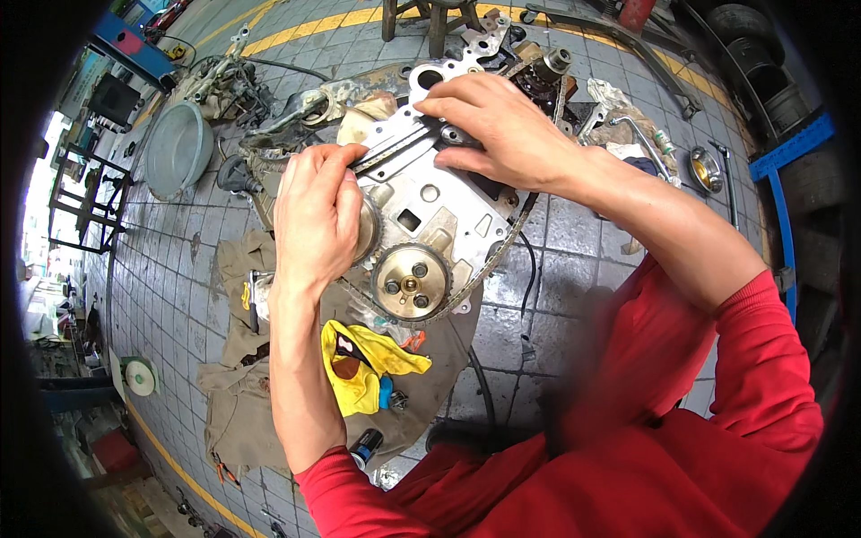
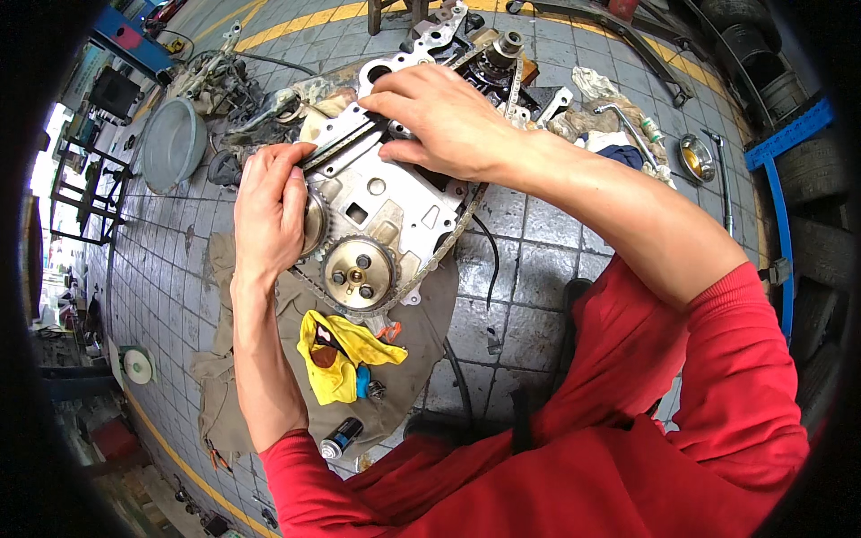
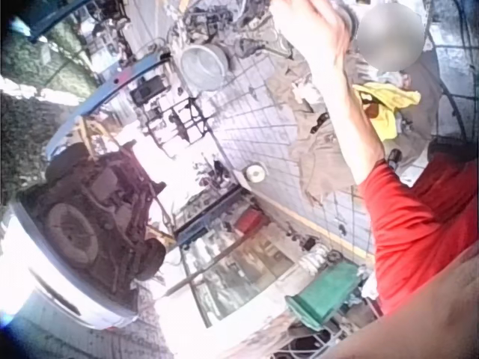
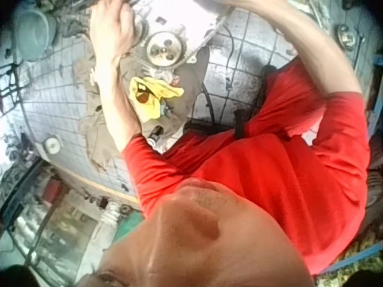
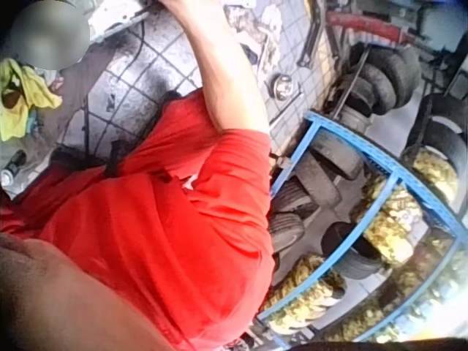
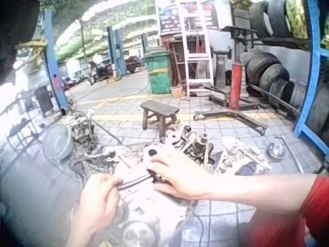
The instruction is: The person cleans a metal rod with a yellow cloth, then installs it into an engine block. They place a gasket, fit a timing chain, and use a wrench to tighten bolts on the engine assembly.
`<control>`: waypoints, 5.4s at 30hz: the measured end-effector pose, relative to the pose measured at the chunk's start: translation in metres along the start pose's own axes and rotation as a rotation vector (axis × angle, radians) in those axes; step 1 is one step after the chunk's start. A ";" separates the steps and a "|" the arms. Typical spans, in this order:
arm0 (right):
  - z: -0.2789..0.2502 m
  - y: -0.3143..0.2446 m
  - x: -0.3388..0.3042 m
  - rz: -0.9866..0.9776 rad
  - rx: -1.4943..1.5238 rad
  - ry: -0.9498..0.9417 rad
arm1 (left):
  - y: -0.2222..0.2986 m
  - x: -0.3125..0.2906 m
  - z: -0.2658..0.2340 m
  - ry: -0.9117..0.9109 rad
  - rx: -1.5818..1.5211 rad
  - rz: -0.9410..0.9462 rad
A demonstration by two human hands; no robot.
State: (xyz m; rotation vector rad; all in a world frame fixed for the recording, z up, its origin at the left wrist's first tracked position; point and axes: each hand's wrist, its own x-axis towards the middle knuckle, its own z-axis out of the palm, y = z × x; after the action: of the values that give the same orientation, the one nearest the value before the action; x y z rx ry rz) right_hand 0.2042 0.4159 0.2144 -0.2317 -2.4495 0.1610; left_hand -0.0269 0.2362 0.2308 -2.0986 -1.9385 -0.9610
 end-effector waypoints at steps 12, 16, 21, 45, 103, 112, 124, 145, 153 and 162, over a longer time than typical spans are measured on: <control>0.007 -0.006 0.021 -0.025 -0.098 -0.036 | -0.019 -0.010 0.000 0.111 0.043 0.069; -0.036 -0.099 0.025 0.051 0.252 -0.200 | -0.014 0.006 0.009 -0.075 0.063 -0.042; 0.018 -0.224 -0.021 -0.273 0.581 -1.425 | -0.006 -0.006 0.006 -0.065 0.028 -0.100; 0.475 -0.462 0.007 -0.097 0.495 -0.893 | -0.010 0.042 0.053 -0.109 0.008 -0.086; -0.040 -0.119 0.021 0.497 0.385 0.093 | -0.019 0.009 0.013 -0.136 -0.119 -0.031; -0.005 -0.092 0.035 0.558 0.430 0.077 | -0.040 -0.002 0.014 0.160 -0.223 0.032; 0.022 -0.071 0.028 0.132 0.109 0.006 | -0.025 -0.004 0.005 0.032 -0.242 0.003; 0.039 -0.092 0.042 0.222 -0.396 -0.157 | -0.035 -0.002 0.014 0.091 -0.240 0.051; 0.029 -0.104 0.048 0.187 -0.432 -0.203 | -0.038 -0.006 0.015 0.115 -0.218 0.060; 0.031 -0.105 0.051 0.269 -0.447 -0.267 | -0.031 -0.003 0.012 0.076 -0.256 0.048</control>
State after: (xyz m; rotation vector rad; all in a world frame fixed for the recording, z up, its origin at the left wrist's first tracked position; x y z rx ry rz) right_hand 0.1329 0.3222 0.2398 -0.7808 -2.6836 -0.2618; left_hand -0.0517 0.2450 0.2100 -2.1896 -1.8029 -1.3205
